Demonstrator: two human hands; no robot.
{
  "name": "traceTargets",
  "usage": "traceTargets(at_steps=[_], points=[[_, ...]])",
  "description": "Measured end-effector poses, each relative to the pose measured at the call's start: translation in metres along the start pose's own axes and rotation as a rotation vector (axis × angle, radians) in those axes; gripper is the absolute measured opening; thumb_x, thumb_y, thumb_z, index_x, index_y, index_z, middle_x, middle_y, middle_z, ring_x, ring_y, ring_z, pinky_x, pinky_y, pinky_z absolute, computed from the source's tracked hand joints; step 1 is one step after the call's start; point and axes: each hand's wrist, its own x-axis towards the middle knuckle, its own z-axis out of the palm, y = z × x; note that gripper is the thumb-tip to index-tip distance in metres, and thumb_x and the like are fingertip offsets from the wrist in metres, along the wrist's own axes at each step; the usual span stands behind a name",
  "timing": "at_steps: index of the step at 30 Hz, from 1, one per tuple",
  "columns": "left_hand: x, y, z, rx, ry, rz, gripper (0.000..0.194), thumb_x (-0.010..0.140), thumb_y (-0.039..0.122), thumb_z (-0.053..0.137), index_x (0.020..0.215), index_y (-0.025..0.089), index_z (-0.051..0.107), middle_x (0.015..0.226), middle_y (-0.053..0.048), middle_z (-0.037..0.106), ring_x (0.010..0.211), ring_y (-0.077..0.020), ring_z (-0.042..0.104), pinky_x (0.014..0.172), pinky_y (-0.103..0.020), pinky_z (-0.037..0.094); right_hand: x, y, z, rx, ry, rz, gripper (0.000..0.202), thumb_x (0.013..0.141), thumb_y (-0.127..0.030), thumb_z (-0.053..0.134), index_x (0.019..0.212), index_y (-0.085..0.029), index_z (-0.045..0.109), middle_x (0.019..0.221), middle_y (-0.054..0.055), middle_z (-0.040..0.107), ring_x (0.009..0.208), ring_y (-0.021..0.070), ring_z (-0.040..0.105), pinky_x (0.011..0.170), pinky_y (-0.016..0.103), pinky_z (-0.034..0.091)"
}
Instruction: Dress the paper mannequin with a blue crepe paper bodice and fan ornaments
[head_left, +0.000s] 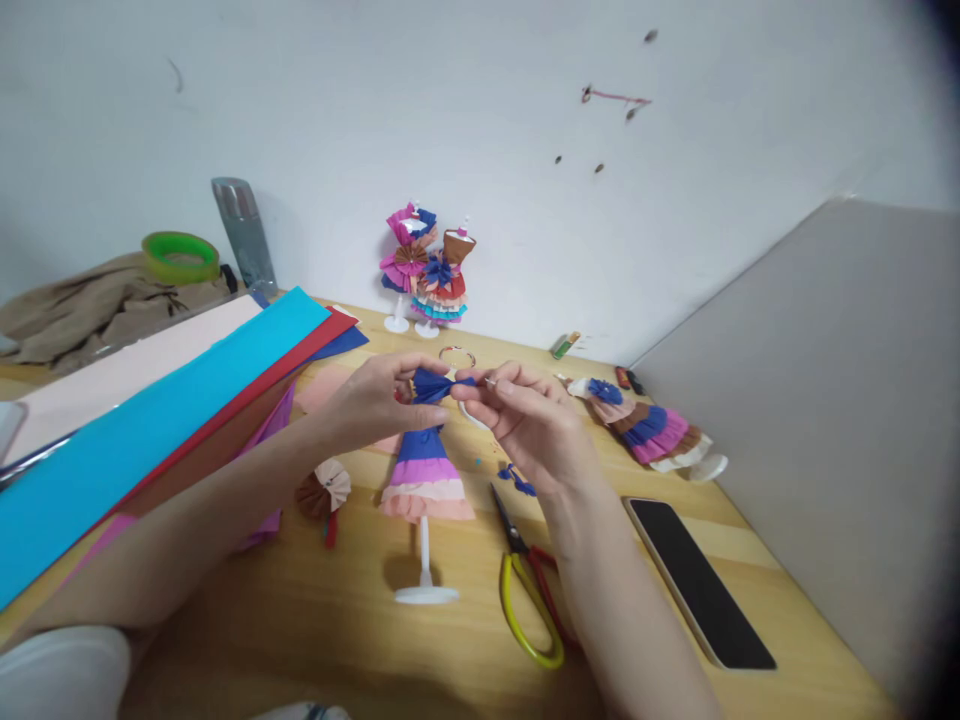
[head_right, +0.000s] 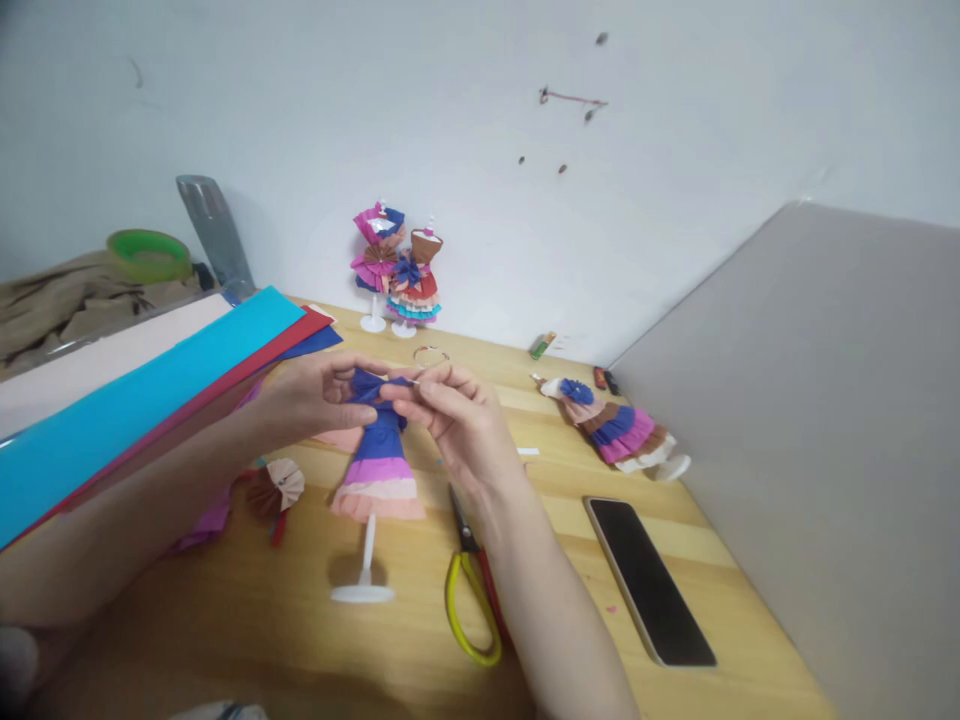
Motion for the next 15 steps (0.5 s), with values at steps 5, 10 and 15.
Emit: traceTargets(at_steps=[5, 10, 15], points=[[-0.003, 0.006, 0.007, -0.219, 0.094, -0.072, 0.025, 0.063, 0.02, 0.078, 0.086, 0.016, 0.068, 0.076, -0.002, 0.074, 0.063, -0.0119, 0.064, 0.058, -0.022, 0.051, 0.001, 0.003, -0.002, 0.077, -0.028, 0.014, 0.012, 0.07, -0.02, 0.081, 0.067, -0.018, 0.069, 0.087, 0.005, 0.079, 0.082, 0.0151, 0.077, 0.072, 0.017, 0.062], [-0.007, 0.014, 0.007, -0.253, 0.133, -0.099, 0.011, 0.066, 0.017, 0.074, 0.074, 0.015, 0.067, 0.055, 0.001, 0.066, 0.044, -0.0071, 0.052, 0.042, -0.017, 0.039, 0.002, 0.006, -0.004, 0.007, 0.006, -0.006, 0.015, 0.068, -0.024, 0.082, 0.069, -0.018, 0.068, 0.089, 0.003, 0.077, 0.072, 0.0149, 0.076, 0.059, 0.018, 0.061], [-0.004, 0.008, -0.002, -0.393, 0.2, -0.122, 0.008, 0.071, 0.017, 0.072, 0.072, 0.014, 0.064, 0.057, 0.001, 0.065, 0.041, -0.0044, 0.048, 0.04, -0.015, 0.035, -0.003, 0.014, 0.004, -0.319, 0.066, -0.214, 0.015, 0.072, -0.028, 0.078, 0.069, -0.018, 0.067, 0.077, 0.001, 0.07, 0.048, 0.0071, 0.059, 0.04, 0.017, 0.044]])
